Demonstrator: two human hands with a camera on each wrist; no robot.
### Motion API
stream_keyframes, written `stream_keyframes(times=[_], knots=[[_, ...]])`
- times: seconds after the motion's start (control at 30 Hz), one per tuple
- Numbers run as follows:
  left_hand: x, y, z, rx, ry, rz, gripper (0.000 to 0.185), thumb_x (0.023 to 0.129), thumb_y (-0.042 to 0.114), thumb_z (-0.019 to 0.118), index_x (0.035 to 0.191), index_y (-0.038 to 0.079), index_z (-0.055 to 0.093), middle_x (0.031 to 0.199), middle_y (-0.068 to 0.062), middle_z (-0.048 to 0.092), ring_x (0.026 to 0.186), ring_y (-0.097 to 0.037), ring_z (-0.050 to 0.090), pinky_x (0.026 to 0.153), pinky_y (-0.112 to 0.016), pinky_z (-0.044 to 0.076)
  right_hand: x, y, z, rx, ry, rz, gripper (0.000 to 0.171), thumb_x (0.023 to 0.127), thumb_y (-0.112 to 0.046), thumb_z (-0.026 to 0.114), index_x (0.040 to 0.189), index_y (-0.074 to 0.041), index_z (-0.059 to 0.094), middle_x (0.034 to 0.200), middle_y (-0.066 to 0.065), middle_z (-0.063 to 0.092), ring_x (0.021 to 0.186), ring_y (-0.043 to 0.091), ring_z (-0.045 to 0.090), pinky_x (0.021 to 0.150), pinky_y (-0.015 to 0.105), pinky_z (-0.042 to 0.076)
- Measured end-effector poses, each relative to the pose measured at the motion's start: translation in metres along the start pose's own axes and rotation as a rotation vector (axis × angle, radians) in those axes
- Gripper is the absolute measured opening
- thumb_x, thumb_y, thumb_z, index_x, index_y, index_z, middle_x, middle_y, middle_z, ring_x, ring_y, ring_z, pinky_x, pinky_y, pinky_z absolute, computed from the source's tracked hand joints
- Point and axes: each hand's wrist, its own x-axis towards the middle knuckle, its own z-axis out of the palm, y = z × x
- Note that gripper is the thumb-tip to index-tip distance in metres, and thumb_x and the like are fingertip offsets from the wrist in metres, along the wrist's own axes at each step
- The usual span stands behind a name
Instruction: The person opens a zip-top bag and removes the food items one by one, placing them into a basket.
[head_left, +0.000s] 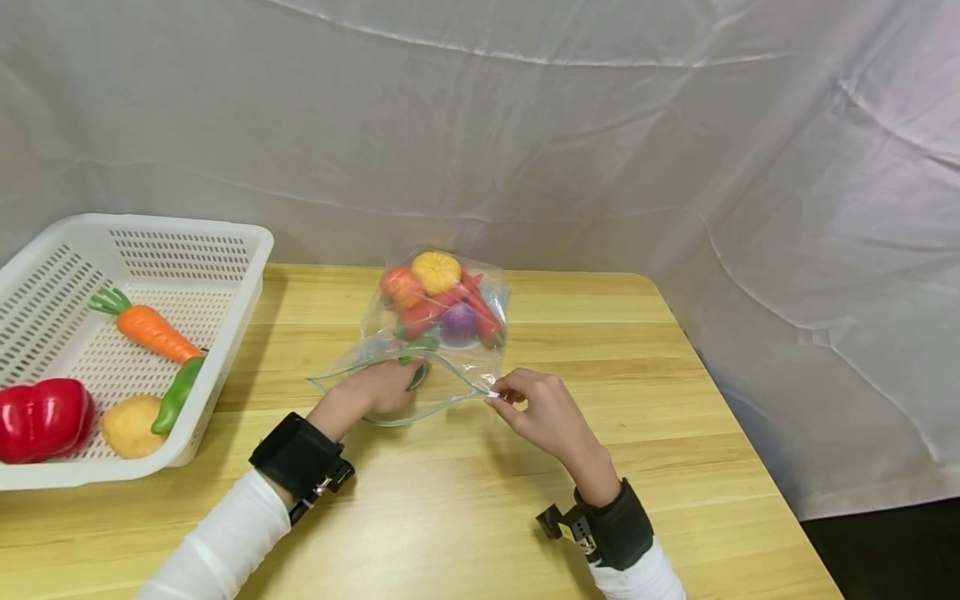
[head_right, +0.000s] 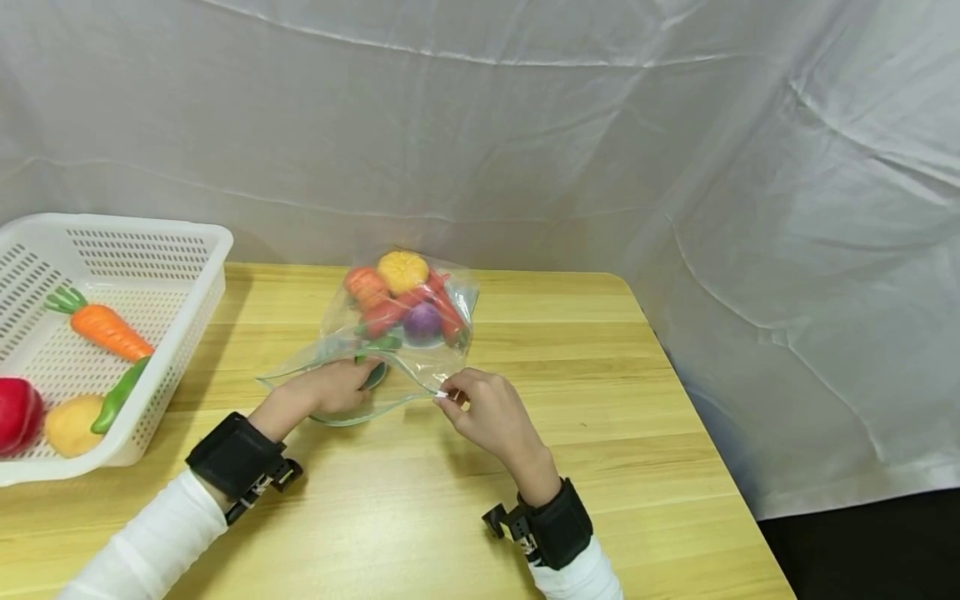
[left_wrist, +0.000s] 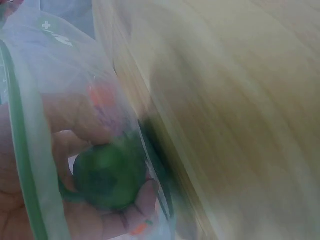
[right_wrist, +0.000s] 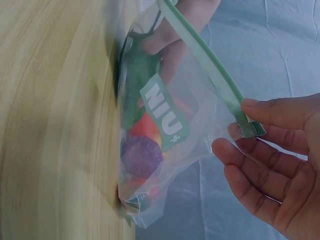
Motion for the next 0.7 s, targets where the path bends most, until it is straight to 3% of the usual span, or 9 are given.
stream_keyframes(times=[0.23,0.47,0.7], knots=[[-0.006,0.001,-0.002,-0.030,0.025,0.004,0.057,0.095,0.017,0.046,0.147,0.009,0.026,0.140,-0.029,0.041,0.127,-0.043,0.043,0.105,-0.052,0.036,0.001,0.000,0.000,0.001,-0.005,-0.006,0.008,0.078,-0.011,0.074,0.082,-0.006,0.070,0.075,0.001,0.067,0.066,0.009,0.062,0.063,0.021,0.052],[-0.010,-0.003,0.001,0.032,0.123,0.099,0.049,0.093,0.013,0.051,0.141,0.010,0.039,0.127,-0.026,0.054,0.115,-0.041,0.053,0.098,-0.049,0.043,0.001,-0.001,-0.001,0.005,-0.012,-0.009,0.009,0.078,-0.012,0.074,0.082,-0.006,0.070,0.076,0.002,0.068,0.067,0.009,0.062,0.063,0.021,0.053],[-0.019,0.000,0.001,0.050,0.181,0.158,0.044,0.093,0.008,0.051,0.136,0.009,0.044,0.131,-0.024,0.052,0.120,-0.044,0.049,0.099,-0.051,0.042,0.000,0.000,-0.001,0.003,-0.018,-0.004,0.008,0.079,-0.012,0.073,0.083,-0.006,0.070,0.076,0.002,0.068,0.067,0.009,0.062,0.063,0.020,0.052]])
